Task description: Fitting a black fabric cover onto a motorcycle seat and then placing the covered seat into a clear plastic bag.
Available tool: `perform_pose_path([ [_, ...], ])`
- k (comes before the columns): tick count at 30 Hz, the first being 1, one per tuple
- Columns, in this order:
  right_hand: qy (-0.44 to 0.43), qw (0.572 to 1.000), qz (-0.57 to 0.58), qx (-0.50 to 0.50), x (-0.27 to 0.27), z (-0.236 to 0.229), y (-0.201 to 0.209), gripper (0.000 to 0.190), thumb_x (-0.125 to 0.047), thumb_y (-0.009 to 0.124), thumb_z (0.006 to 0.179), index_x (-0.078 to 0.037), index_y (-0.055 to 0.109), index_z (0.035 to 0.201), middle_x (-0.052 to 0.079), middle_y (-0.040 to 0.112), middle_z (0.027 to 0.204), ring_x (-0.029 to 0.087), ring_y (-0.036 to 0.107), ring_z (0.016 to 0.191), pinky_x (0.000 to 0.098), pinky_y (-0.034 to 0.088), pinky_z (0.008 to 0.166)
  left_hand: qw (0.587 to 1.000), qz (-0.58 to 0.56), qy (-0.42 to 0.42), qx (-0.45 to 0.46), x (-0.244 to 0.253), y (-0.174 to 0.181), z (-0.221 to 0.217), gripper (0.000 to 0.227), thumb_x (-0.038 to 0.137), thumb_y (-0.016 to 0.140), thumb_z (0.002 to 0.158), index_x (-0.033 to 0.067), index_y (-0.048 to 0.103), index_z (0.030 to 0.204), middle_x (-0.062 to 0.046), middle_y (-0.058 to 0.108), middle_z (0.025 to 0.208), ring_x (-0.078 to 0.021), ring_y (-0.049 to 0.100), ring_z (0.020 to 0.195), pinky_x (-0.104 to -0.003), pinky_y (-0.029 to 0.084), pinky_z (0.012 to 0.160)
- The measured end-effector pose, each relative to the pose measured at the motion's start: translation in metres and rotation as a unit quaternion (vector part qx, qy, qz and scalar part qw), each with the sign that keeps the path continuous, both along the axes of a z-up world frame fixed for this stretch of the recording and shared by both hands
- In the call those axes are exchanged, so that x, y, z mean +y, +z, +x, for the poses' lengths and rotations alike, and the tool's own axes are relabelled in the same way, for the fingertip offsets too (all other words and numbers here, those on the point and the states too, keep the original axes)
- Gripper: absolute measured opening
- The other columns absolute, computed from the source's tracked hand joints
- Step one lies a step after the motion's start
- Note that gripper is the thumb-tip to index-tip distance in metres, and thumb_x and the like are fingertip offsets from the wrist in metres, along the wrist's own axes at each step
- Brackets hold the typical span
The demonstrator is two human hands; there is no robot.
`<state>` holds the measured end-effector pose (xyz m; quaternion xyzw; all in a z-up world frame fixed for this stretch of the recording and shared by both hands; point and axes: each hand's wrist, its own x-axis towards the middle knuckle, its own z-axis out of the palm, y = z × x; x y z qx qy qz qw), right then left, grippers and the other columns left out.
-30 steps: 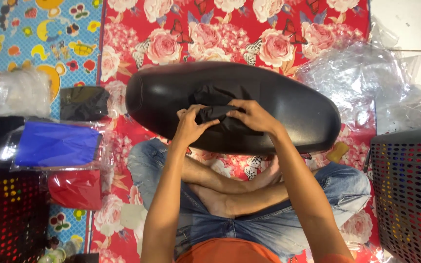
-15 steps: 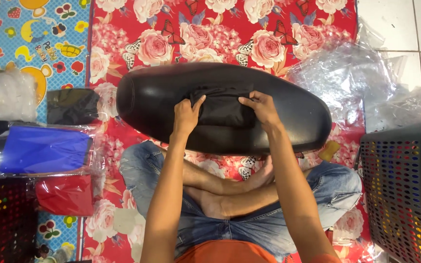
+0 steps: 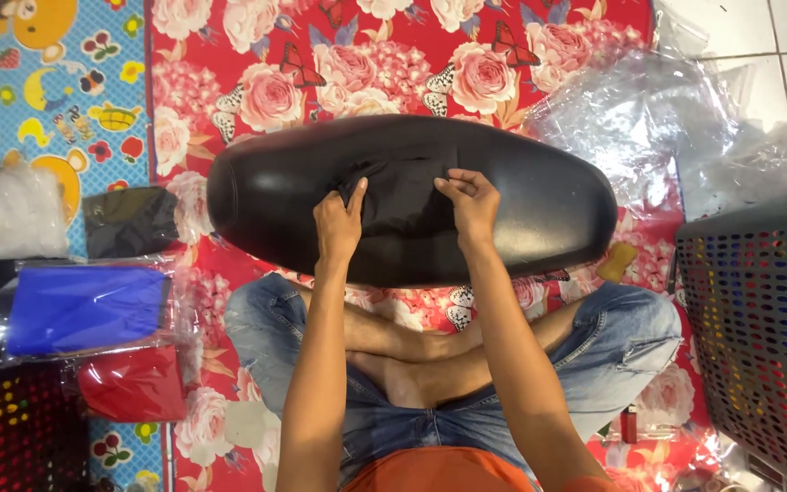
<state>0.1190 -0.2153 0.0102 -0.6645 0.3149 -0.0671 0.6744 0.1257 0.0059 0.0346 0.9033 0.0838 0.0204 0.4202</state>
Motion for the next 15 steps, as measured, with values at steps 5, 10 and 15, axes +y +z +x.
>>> perform_pose_path([
  [5, -0.044, 0.993, 0.101, -0.031, -0.009, 0.005, -0.02, 0.032, -0.001, 0.089, 0.073, -0.004, 0.074, 0.101, 0.008, 0.074, 0.087, 0.016, 0.069, 0.095, 0.0281, 0.05, 0.09, 1.0, 0.0, -0.003, -0.004, 0.0, 0.004, 0.003, 0.07, 0.053, 0.061, 0.103, -0.008, 0.061, 0.069, -0.028, 0.058, 0.063, -0.0413, 0.068, 0.069, -0.046, 0.052, 0.059],
  [10, -0.009, 0.995, 0.099, -0.012, -0.01, 0.006, 0.004, 0.036, -0.002, 0.086, 0.076, -0.003, 0.07, 0.108, 0.01, 0.076, 0.093, 0.017, 0.071, 0.093, 0.03, 0.056, 0.085, 1.0, -0.003, -0.002, 0.017, -0.001, 0.015, 0.003, 0.076, 0.06, 0.054, 0.105, -0.0031, 0.057, 0.062, -0.021, 0.056, 0.057, -0.0354, 0.066, 0.065, -0.045, 0.051, 0.062],
  [15, -0.006, 0.997, 0.07, 0.035, -0.013, 0.022, -0.003, 0.042, -0.012, 0.094, 0.069, -0.009, 0.07, 0.103, 0.003, 0.073, 0.084, 0.012, 0.073, 0.079, 0.0275, 0.061, 0.072, 1.0, -0.017, -0.009, 0.014, -0.007, 0.041, -0.001, 0.073, 0.05, 0.04, 0.111, -0.0031, 0.059, 0.066, -0.022, 0.061, 0.062, -0.0358, 0.07, 0.07, -0.043, 0.055, 0.065],
])
